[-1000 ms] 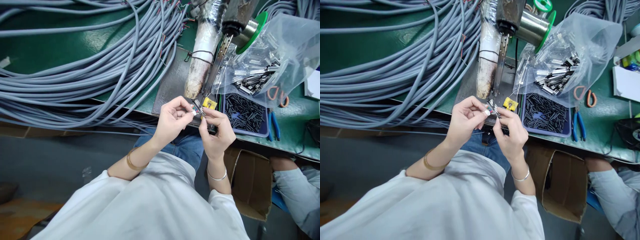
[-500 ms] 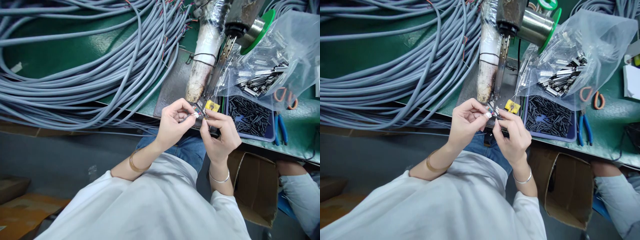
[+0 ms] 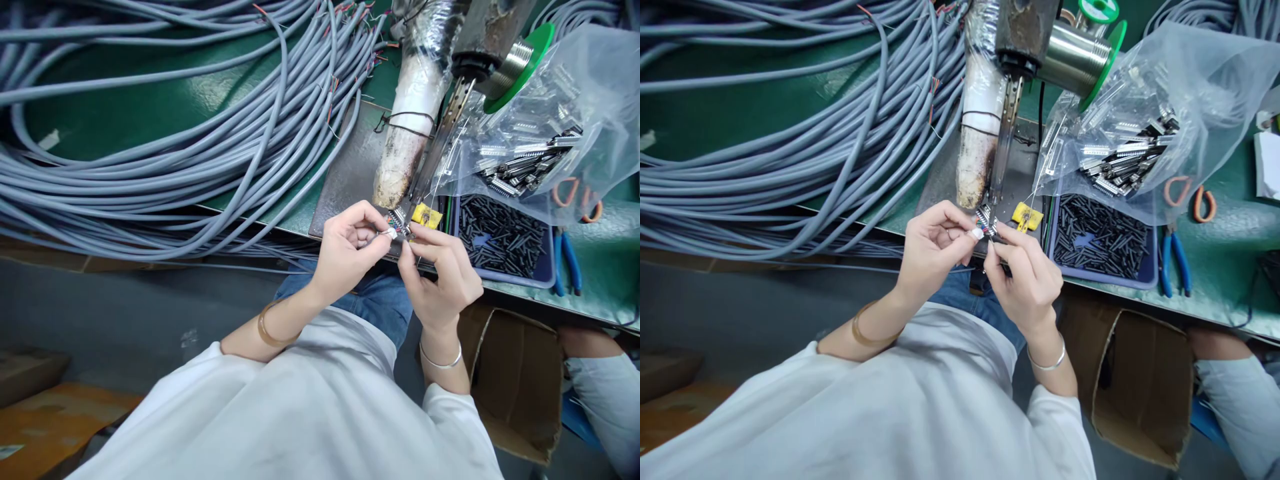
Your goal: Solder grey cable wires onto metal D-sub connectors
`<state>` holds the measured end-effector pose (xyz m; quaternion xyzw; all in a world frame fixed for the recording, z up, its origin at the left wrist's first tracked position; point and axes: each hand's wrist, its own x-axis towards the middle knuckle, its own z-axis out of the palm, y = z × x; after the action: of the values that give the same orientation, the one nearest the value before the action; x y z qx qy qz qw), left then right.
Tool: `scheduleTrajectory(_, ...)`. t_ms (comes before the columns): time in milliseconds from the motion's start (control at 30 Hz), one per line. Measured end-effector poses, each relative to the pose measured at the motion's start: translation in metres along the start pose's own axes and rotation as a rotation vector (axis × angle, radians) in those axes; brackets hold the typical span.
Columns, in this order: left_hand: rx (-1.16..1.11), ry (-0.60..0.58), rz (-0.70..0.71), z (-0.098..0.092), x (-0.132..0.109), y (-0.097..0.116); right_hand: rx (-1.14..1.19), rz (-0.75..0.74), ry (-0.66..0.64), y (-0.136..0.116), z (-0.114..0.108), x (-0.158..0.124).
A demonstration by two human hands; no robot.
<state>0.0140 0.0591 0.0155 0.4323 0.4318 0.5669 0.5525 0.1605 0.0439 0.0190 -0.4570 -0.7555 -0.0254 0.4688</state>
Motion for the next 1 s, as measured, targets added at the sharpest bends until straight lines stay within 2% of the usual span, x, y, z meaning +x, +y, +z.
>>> scheduleTrajectory(100, 0.002, -0.023, -0.069, -0.003, -0.001, -0.003, 0.037, 0.007, -0.025, 0.001, 0.001, -0.003)
scheduleTrajectory(200, 0.003, -0.057, -0.108, -0.004, -0.004, -0.004, 0.097, 0.122, -0.023, 0.001, -0.007, -0.004)
scheduleTrajectory(300, -0.005, -0.087, -0.129, -0.004, -0.008, -0.002, 0.116, 0.185, 0.029, 0.0, -0.031, -0.01)
scheduleTrajectory(367, -0.018, -0.08, -0.139, -0.004, -0.01, -0.001, 0.127, 0.118, 0.062, -0.003, -0.055, -0.016)
scheduleTrajectory(433, -0.037, -0.076, -0.147, -0.005, -0.012, -0.001, 0.138, 0.073, 0.051, -0.008, -0.079, -0.023)
scheduleTrajectory(500, -0.052, -0.094, -0.152, -0.007, -0.014, -0.001, 0.134, 0.044, -0.029, -0.015, -0.095, -0.026)
scheduleTrajectory(567, -0.052, -0.136, -0.144, -0.01, -0.016, -0.003, 0.05, 0.052, -0.076, -0.021, -0.1, -0.026)
scheduleTrajectory(633, -0.049, -0.206, -0.126, -0.015, -0.02, -0.005, -0.085, 0.069, 0.01, -0.022, -0.095, -0.022)
scheduleTrajectory(700, -0.051, -0.3, -0.125, -0.021, -0.025, -0.008, -0.244, 0.138, 0.012, -0.014, -0.087, -0.015)
scheduleTrajectory(767, -0.051, -0.436, -0.172, -0.026, -0.029, -0.008, -0.411, 0.288, -0.068, 0.006, -0.083, -0.009)
scheduleTrajectory(833, -0.03, -0.633, -0.239, -0.03, -0.032, -0.006, -0.476, 0.351, -0.173, 0.032, -0.085, -0.003)
scheduleTrajectory(1000, -0.005, -1.209, -0.297, -0.031, -0.031, 0.013, -0.508, 0.331, -0.399, 0.09, -0.097, 0.013)
